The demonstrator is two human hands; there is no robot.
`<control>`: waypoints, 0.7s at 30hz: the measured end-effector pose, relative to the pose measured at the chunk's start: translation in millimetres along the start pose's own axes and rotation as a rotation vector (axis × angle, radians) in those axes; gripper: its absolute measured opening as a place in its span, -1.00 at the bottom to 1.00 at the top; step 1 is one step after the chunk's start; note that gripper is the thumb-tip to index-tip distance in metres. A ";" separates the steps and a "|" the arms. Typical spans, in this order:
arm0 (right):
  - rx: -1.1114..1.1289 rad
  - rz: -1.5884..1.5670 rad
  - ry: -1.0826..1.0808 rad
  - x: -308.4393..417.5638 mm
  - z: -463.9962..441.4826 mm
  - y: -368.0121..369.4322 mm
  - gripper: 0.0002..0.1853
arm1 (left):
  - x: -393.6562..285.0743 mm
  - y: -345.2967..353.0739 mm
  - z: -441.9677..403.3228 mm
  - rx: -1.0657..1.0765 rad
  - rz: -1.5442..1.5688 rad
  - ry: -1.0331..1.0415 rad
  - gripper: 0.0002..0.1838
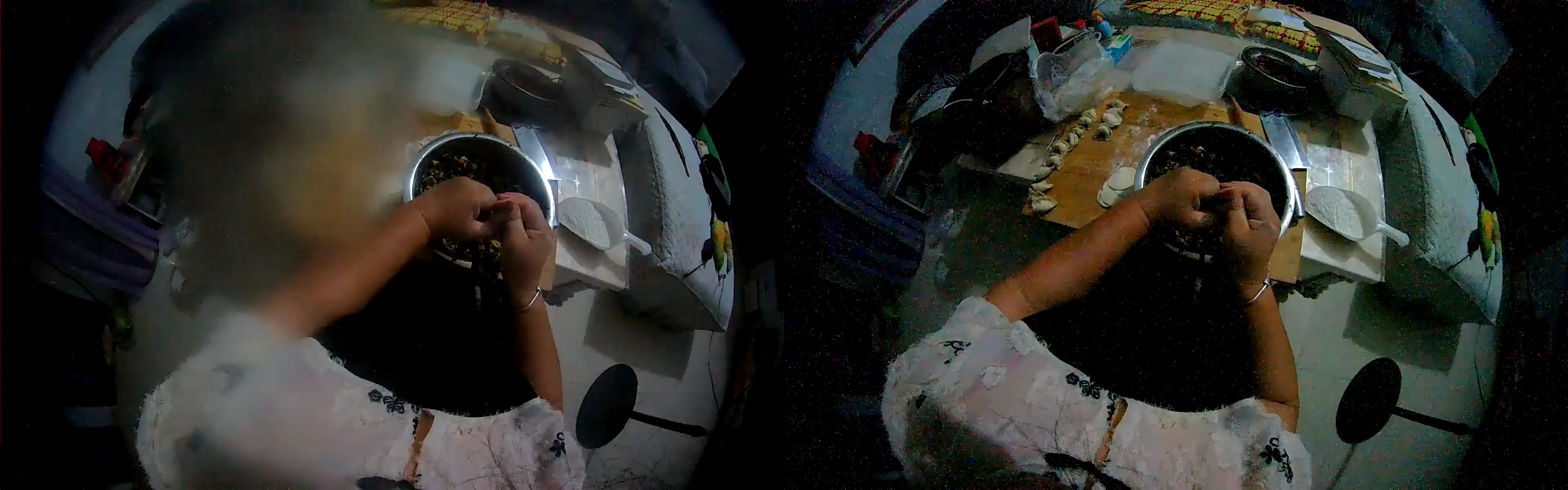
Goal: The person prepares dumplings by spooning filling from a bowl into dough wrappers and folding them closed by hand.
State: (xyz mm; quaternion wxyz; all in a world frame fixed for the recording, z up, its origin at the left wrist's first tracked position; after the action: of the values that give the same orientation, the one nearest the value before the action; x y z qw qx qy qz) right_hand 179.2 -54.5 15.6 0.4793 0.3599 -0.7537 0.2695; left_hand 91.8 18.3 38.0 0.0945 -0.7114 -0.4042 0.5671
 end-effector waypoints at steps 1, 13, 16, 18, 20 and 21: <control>-0.022 0.027 -0.051 5.1 0.9 -0.9 -0.90 | -1.4 1.0 0.7 -0.009 -0.022 0.039 -0.68; 0.006 -0.146 0.211 12.1 -0.7 16.0 -0.58 | 6.0 -26.5 8.7 -0.160 0.185 -0.056 -0.69; 0.138 -0.208 0.381 7.6 6.9 28.0 -0.55 | 2.7 -31.8 14.8 -0.216 0.127 0.023 -0.67; 0.182 -0.421 0.436 -5.2 9.8 37.8 -0.56 | -2.1 -34.2 15.4 -0.248 0.133 0.060 -0.69; 0.186 -0.502 0.475 -18.6 7.4 31.5 -0.57 | -21.2 -33.9 11.1 -0.325 -0.083 0.203 -0.79; 0.191 -0.580 0.513 -21.9 8.7 33.8 -0.58 | -23.0 -32.9 10.5 -0.324 -0.083 0.203 -0.79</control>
State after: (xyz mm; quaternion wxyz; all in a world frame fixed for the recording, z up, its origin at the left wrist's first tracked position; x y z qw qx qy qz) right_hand 153.7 -34.6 -10.0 0.6725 0.5218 -0.4482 0.2730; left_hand 66.4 20.8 70.7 0.0423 -0.7536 -0.5076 0.4156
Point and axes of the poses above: each hand's wrist, its own z-axis away from the middle knuckle, its own y-axis out of the palm, x = y × z, the point moved 10 cm from there along -z, towards the middle knuckle, and after that the axes turned 10 degrees about z, right-handed, at the moved point
